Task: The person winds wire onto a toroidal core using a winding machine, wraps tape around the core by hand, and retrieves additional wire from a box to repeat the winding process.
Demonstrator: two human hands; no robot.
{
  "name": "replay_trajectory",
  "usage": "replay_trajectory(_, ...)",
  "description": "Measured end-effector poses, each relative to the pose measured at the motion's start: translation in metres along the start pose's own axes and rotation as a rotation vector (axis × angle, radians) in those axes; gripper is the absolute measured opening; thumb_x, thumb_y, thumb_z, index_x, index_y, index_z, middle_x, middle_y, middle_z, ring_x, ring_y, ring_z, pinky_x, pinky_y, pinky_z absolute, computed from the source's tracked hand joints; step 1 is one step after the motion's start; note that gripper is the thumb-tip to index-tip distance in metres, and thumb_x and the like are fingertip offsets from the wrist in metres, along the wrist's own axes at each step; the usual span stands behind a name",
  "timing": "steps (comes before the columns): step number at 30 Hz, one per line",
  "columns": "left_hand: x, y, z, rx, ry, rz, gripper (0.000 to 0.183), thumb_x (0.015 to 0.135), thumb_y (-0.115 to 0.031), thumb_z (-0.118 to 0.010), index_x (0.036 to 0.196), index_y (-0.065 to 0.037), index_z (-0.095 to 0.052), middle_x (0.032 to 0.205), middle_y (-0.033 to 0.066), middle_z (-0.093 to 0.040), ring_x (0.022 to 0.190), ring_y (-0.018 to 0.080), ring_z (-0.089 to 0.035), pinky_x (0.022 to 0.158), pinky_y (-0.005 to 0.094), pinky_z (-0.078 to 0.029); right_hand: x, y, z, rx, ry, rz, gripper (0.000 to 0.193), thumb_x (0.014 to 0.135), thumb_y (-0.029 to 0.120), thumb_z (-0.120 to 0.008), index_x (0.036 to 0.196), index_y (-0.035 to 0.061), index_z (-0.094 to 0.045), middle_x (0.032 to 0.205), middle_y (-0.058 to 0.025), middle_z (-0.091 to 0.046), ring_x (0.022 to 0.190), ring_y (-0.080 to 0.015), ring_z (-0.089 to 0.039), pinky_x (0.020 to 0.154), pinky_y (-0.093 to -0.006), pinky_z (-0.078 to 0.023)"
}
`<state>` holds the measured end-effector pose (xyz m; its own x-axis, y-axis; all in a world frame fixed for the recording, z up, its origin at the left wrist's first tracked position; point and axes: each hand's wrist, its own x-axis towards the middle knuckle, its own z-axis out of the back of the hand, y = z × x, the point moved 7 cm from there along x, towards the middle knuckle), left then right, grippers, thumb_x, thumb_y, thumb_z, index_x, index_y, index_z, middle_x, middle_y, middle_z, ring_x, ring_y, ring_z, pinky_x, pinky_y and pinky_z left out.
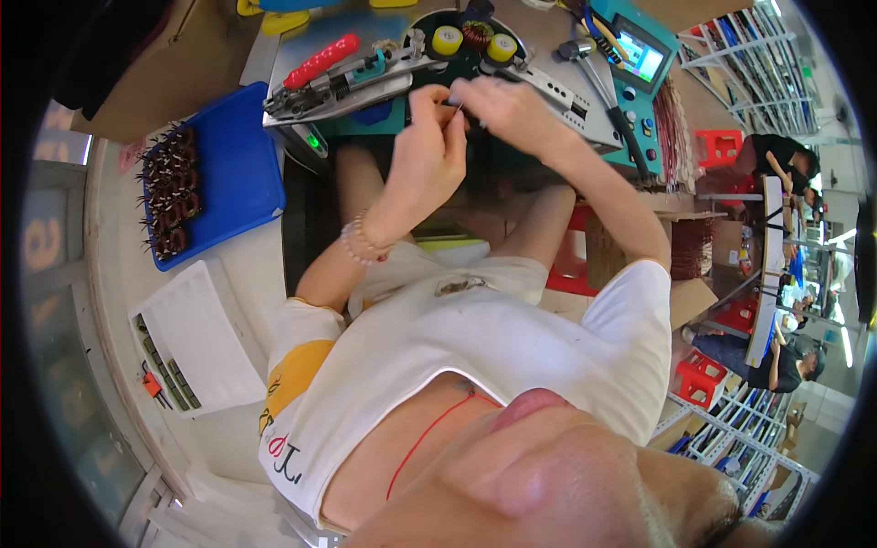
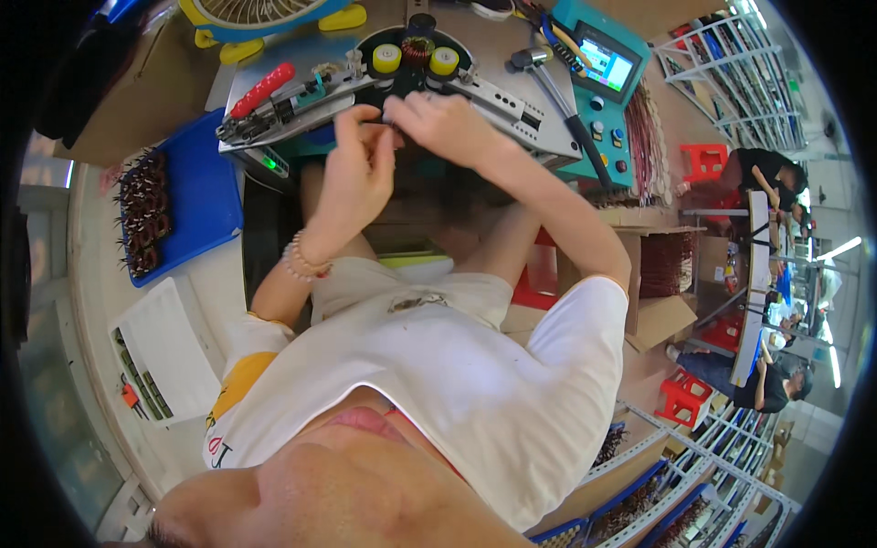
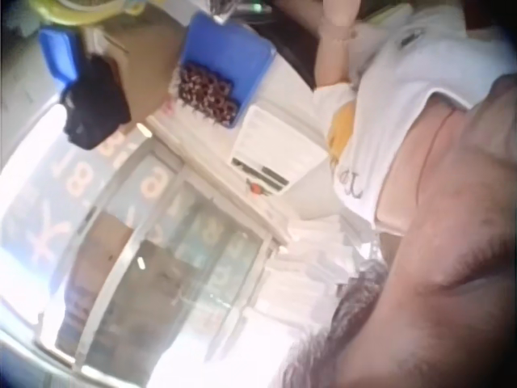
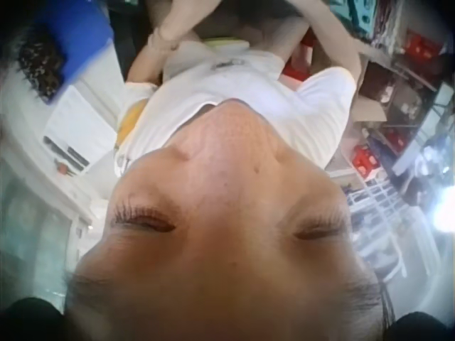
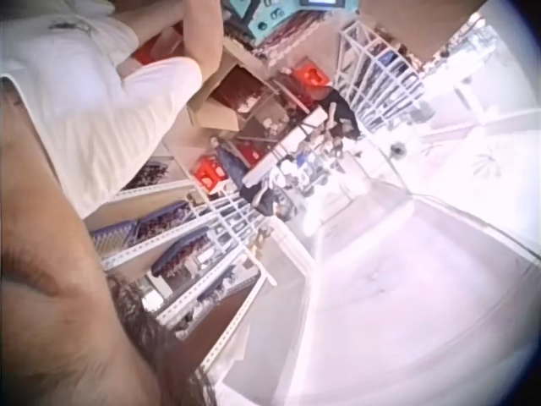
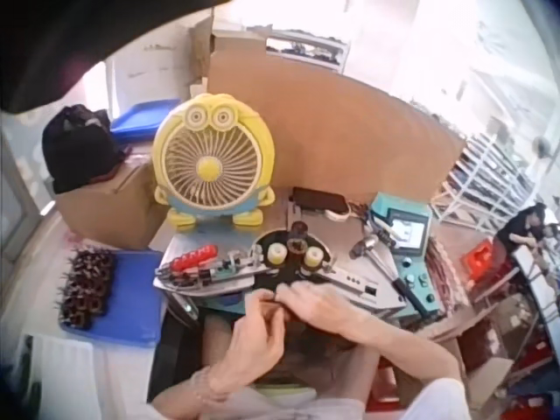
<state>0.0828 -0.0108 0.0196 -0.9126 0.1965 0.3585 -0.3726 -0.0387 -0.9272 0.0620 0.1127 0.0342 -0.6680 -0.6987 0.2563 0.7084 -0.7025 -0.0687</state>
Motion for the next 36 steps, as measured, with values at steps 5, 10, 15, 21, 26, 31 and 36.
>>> replay_trajectory(5, 0.065, -0.053, 0.047, -0.4, 0.035, -0.024, 0.024, 0.105, -0.022, -0.046, 0.114, -0.001, -0.051, 0.091, 0.0146, -0.069, 0.075, 0.0197, -0.067, 0.065, 0.0289, -0.055, 0.05, -0.09, 0.07, 0.272, -0.356, -0.153, 0.017, 0.089, 0.009, -0.058, 0.104, 0.0036, -0.063, 0.083, -0.0126, -0.066, 0.074, -0.0264, -0.066, 0.065, -0.0379, -0.052)
replay_trajectory(10, 0.109, -0.002, -0.001, 0.819, -0.037, -0.565, 0.054, 0.077, -0.036, -0.08, 0.114, -0.004, -0.055, 0.106, 0.0131, -0.061, 0.105, 0.0343, -0.057, 0.085, 0.0533, -0.043, 0.063, -0.131, 0.053, 0.755, -0.093, -0.572, 0.016, 0.096, 0.014, -0.056, 0.095, -0.0005, -0.064, 0.07, -0.0077, -0.064, 0.065, -0.0132, -0.064, 0.058, -0.0308, -0.049)
replay_trajectory(15, 0.127, 0.03, -0.009, 0.727, -0.013, -0.335, 0.065, 0.068, -0.043, -0.084, 0.111, -0.005, -0.055, 0.109, 0.0116, -0.057, 0.106, 0.034, -0.054, 0.085, 0.0564, -0.039, 0.061, -0.16, 0.024, 0.973, 0.069, -0.509, 0.02, 0.097, 0.017, -0.055, 0.1, -0.0002, -0.065, 0.074, 0.0007, -0.059, 0.062, -0.0077, -0.049, 0.056, -0.0245, -0.041)
replay_trajectory(21, 0.127, 0.034, -0.002, 0.728, -0.08, -0.288, 0.066, 0.065, -0.042, -0.087, 0.108, -0.003, -0.056, 0.105, 0.0147, -0.061, 0.099, 0.0354, -0.06, 0.084, 0.0479, -0.043, 0.105, -0.133, 0.053, 0.742, 0.42, -0.347, 0.034, 0.091, 0.021, -0.058, 0.115, -0.0025, -0.062, 0.097, -0.0119, -0.068, 0.085, -0.0212, -0.064, 0.075, -0.0341, -0.051)
replay_trajectory(26, 0.124, 0.028, -0.01, 0.727, -0.046, -0.256, 0.059, 0.069, -0.038, -0.087, 0.106, -0.003, -0.058, 0.108, 0.0144, -0.061, 0.1, 0.036, -0.059, 0.084, 0.0442, -0.046, 0.059, -0.094, 0.126, 0.502, 0.282, -0.295, 0.046, 0.09, 0.023, -0.062, 0.129, 0.0005, -0.054, 0.096, -0.0166, -0.07, 0.086, -0.0257, -0.068, 0.078, -0.0357, -0.053)
replay_trajectory(31, 0.03, 0.027, -0.007, 0.237, -0.157, -0.587, 0.019, 0.082, -0.003, -0.074, 0.096, -0.003, -0.061, 0.097, 0.0163, -0.062, 0.089, 0.0351, -0.059, 0.083, 0.0428, -0.049, -0.053, -0.045, 0.082, 0.589, 0.323, -0.362, 0.031, 0.095, 0.023, -0.062, 0.12, 0.0045, -0.06, 0.097, -0.016, -0.066, 0.088, -0.0312, -0.064, 0.078, -0.0372, -0.05)
replay_trajectory(36, 0.056, 0.141, -0.041, 0.204, -0.177, -0.128, 0.035, 0.094, -0.027, -0.062, 0.114, 0.002, -0.061, 0.112, 0.0228, -0.064, 0.1, 0.0433, -0.061, 0.087, 0.0444, -0.048, -0.143, -0.017, 0.024, 0.731, 0.512, -0.514, 0.029, 0.093, 0.013, -0.064, 0.119, 0.0026, -0.06, 0.103, -0.0164, -0.067, 0.092, -0.0297, -0.066, 0.081, -0.037, -0.052)
